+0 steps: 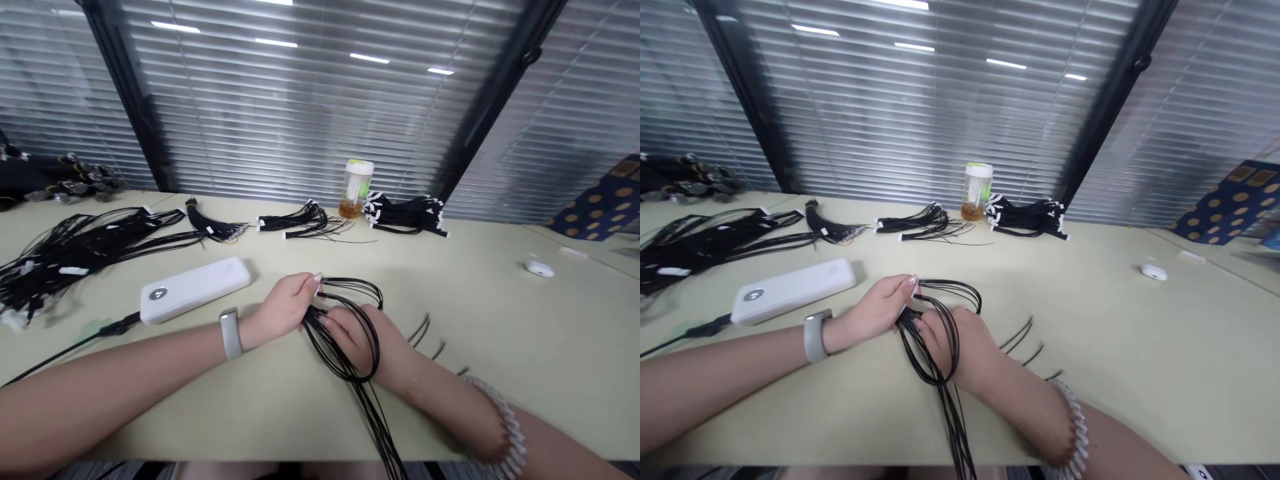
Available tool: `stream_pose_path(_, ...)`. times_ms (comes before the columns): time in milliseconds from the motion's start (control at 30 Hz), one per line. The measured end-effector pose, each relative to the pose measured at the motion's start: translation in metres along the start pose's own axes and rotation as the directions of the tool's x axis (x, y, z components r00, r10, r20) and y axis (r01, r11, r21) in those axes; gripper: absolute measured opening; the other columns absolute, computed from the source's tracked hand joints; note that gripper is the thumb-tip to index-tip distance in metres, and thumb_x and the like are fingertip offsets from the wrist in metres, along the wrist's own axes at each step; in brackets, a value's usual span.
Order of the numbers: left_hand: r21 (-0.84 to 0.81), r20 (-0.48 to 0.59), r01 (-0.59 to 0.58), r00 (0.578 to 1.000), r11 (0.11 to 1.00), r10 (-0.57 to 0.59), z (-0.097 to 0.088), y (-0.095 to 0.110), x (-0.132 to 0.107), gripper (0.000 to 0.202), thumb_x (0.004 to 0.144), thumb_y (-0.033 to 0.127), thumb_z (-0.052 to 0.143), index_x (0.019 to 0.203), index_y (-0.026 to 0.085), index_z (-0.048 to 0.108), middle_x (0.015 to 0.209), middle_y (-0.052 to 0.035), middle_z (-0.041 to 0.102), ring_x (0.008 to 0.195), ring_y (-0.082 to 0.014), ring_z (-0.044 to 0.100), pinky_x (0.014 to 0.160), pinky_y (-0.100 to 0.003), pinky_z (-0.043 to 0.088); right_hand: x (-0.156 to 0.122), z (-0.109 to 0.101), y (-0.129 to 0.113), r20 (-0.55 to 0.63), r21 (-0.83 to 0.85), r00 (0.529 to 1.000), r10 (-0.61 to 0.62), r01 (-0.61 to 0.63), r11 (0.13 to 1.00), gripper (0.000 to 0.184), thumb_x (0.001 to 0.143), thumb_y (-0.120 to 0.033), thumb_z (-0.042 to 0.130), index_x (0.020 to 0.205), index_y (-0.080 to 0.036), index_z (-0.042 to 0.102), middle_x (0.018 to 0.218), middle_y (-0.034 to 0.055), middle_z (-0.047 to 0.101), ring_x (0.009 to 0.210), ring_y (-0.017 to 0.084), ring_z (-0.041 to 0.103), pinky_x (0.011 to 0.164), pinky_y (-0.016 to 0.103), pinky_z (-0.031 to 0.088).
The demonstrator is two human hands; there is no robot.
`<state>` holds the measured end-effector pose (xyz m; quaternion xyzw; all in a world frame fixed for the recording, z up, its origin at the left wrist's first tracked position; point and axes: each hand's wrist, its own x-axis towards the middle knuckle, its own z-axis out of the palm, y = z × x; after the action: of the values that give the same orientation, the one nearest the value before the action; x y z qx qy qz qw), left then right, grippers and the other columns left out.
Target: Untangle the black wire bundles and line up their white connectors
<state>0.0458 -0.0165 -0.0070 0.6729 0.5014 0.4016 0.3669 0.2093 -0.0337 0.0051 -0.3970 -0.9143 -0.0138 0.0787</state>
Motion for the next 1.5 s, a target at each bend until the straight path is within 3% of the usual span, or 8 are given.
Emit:
stream_pose_path(200, 0.021, -0.005, -0.005, 1.0, 1.0, 0.005, 0.0, 0.001, 0.0, 0.038, 0.087, 0.045, 0.032, 0.072, 0.016, 0.052, 0.051, 0.0049, 0.044, 0.035, -0.0082, 0.041, 0.038, -0.021, 0.034, -0.001, 0.001, -0.003, 0.017, -0.079, 0.999, -0.042, 0.043, 0.996, 0.037, 0.092, -0.027, 0.025, 0.075, -0.017, 0.056, 0.066, 0.0033, 0.059, 0.053, 0.014, 0.044, 0.051, 0.029, 0.018)
stream_pose_path(367, 0.036, -0.008, -0.028, 1.0, 0.999, 0.029, 0.0, 0.003, 0.001, 0.037, 0.087, 0.043, 0.033, 0.068, 0.016, 0.05, 0.051, 0.0044, 0.044, 0.04, -0.0092, 0.043, 0.041, -0.02, 0.036, 0.003, 0.004, -0.002, 0.005, 0.07, 1.0, 0.008, -0.008, 0.998, 0.034, 0.089, -0.037, 0.037, 0.07, -0.017, 0.056, 0.065, 0.0013, 0.061, 0.057, 0.013, 0.049, 0.054, 0.027, 0.025)
stream_pose_path(833, 0.054, 0.006, -0.063, 0.998, 0.997, 0.063, -0.002, 0.008, -0.002, 0.036, 0.086, 0.044, 0.035, 0.063, 0.018, 0.047, 0.047, 0.0039, 0.045, 0.043, -0.0116, 0.044, 0.042, -0.022, 0.036, 0.007, -0.003, 0.001, 0.016, 0.092, 1.0, 0.009, -0.011, 0.996, 0.039, 0.092, -0.028, 0.023, 0.066, -0.017, 0.05, 0.065, 0.0038, 0.06, 0.058, 0.014, 0.049, 0.059, 0.029, 0.029)
stream_pose_path(1200, -0.075, -0.015, 0.049, 0.999, 0.996, -0.05, -0.001, 0.004, -0.001, 0.038, 0.087, 0.047, 0.035, 0.068, 0.016, 0.049, 0.047, 0.0048, 0.043, 0.033, -0.0082, 0.042, 0.035, -0.02, 0.035, -0.007, -0.034, 0.028, -0.019, 0.265, 0.993, 0.116, -0.107, 0.958, 0.02, 0.078, -0.02, 0.048, 0.061, -0.017, 0.058, 0.054, -0.0015, 0.054, 0.049, 0.009, 0.042, 0.05, 0.022, 0.031)
stream_pose_path(1267, -0.095, -0.031, 0.076, 0.996, 0.993, -0.08, -0.002, 0.005, 0.0, 0.04, 0.087, 0.048, 0.035, 0.068, 0.016, 0.05, 0.049, 0.0038, 0.045, 0.033, -0.0078, 0.042, 0.035, -0.02, 0.036, -0.009, -0.04, 0.043, -0.093, 0.192, 0.968, 0.234, -0.213, 0.958, 0.017, 0.078, -0.022, 0.051, 0.069, -0.019, 0.065, 0.054, -0.0004, 0.058, 0.048, 0.011, 0.046, 0.05, 0.024, 0.033)
stream_pose_path(1367, -0.125, -0.051, 0.105, 0.992, 0.987, -0.112, -0.003, 0.008, 0.0, 0.042, 0.086, 0.05, 0.035, 0.068, 0.015, 0.05, 0.054, 0.0021, 0.048, 0.032, -0.007, 0.042, 0.033, -0.02, 0.035, -0.01, -0.043, 0.061, -0.299, 0.214, 0.874, 0.382, -0.329, 0.92, 0.016, 0.078, -0.025, 0.054, 0.083, -0.021, 0.069, 0.059, 0.0007, 0.063, 0.051, 0.014, 0.052, 0.055, 0.028, 0.04)
stream_pose_path(1433, -0.143, -0.053, 0.11, 0.992, 0.984, -0.119, -0.003, 0.009, 0.0, 0.042, 0.086, 0.049, 0.036, 0.068, 0.014, 0.051, 0.057, 0.0012, 0.05, 0.033, -0.0066, 0.042, 0.033, -0.02, 0.035, -0.009, -0.043, 0.065, -0.447, 0.369, 0.785, 0.428, -0.274, 0.888, 0.016, 0.077, -0.025, 0.056, 0.087, -0.022, 0.068, 0.074, 0.0027, 0.067, 0.063, 0.016, 0.059, 0.061, 0.031, 0.045)
stream_pose_path(1500, -0.146, -0.05, 0.112, 0.991, 0.983, -0.12, -0.003, 0.01, 0.0, 0.042, 0.086, 0.048, 0.037, 0.068, 0.014, 0.051, 0.058, 0.0008, 0.051, 0.033, -0.0064, 0.042, 0.033, -0.02, 0.035, -0.008, -0.042, 0.063, -0.55, 0.575, 0.687, 0.475, -0.101, 0.812, 0.016, 0.078, -0.026, 0.056, 0.09, -0.022, 0.067, 0.095, 0.0044, 0.066, 0.086, 0.019, 0.061, 0.071, 0.033, 0.049)
